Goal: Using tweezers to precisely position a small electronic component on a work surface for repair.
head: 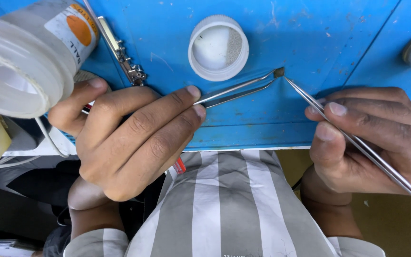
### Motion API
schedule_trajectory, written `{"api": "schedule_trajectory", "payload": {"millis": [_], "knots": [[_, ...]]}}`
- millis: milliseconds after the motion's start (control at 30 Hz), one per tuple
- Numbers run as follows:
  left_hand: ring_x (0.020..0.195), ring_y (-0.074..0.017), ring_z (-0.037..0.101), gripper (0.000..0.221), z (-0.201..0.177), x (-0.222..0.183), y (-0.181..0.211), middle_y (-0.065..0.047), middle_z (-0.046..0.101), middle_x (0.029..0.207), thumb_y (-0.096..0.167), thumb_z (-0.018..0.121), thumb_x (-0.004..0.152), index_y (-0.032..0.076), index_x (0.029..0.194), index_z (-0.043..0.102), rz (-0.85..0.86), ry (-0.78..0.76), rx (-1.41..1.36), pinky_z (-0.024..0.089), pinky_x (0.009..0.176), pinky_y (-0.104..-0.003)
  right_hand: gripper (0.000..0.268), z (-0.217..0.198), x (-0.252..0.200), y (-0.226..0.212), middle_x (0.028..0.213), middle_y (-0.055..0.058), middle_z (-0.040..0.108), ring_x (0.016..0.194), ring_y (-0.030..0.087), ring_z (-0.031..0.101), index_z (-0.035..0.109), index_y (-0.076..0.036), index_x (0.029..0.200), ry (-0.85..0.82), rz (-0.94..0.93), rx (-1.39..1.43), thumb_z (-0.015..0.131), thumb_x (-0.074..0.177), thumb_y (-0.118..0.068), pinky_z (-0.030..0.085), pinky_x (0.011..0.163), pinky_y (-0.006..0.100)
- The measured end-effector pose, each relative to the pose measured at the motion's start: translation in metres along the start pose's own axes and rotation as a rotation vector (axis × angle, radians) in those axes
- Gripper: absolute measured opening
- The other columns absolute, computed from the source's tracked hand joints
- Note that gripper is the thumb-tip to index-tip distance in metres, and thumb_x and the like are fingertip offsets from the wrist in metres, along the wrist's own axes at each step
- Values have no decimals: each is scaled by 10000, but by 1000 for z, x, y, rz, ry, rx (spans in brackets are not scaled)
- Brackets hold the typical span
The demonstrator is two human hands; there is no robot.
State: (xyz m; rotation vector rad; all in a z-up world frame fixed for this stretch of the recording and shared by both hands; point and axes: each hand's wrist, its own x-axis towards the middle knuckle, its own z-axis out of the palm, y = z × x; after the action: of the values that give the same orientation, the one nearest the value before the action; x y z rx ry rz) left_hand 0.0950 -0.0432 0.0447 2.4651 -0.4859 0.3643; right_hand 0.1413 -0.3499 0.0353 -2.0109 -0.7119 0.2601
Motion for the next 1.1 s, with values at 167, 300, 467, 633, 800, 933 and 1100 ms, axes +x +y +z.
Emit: {"api": "schedule_trajectory", "payload": {"millis": [167,300,467,633,800,933,1100], "knots": [[748,-187,638,220,-1,0,0,-66,835,967,53,636,1093,87,942,793,-21,-30,-1,244,1073,-303,163,0,-2,3,912,272,720,832,418,765,585,108,1109,-3,14,-12,624,1050,-39,581,811,446],[738,-177,640,213,4,-2,-5,-59,837,953,58,651,1086,88,934,796,-4,-11,3,248,1075,-305,157,-1,-1,8,910,272,728,834,419,767,584,115,1101,-32,2,-28,614,1047,-30,586,818,459],[730,-169,633,264,7,-2,-10,-57,840,952,55,606,1092,91,919,803,32,3,3,241,1083,-298,174,-5,-2,11,923,253,739,859,409,779,576,93,1121,-82,13,-41,622,1047,-57,582,827,445],[752,-179,641,276,7,-2,-10,-72,838,973,64,576,1102,84,947,804,-7,-38,-21,240,1080,-294,183,-5,-3,13,932,269,735,866,421,783,554,90,1125,-93,21,-44,631,1048,-57,592,825,454],[776,-184,653,268,2,-2,-9,-81,840,995,58,575,1103,80,974,808,-30,-71,-31,242,1076,-295,214,-9,-3,13,970,284,741,903,455,788,551,98,1138,-152,53,-61,642,1041,-70,595,856,482],[826,-201,660,240,-3,1,-9,-93,837,1051,56,587,1108,66,1013,807,-72,-168,-58,243,1073,-308,196,-15,0,12,1004,263,748,940,431,792,547,82,1178,-207,72,-65,639,1048,-32,605,878,461],[847,-196,654,239,-5,-1,-10,-83,840,1073,67,598,1123,74,1024,816,-71,-207,-51,237,1093,-313,191,-13,-1,12,994,268,748,936,442,791,547,82,1187,-224,82,-77,626,1054,-30,595,873,468]]}}
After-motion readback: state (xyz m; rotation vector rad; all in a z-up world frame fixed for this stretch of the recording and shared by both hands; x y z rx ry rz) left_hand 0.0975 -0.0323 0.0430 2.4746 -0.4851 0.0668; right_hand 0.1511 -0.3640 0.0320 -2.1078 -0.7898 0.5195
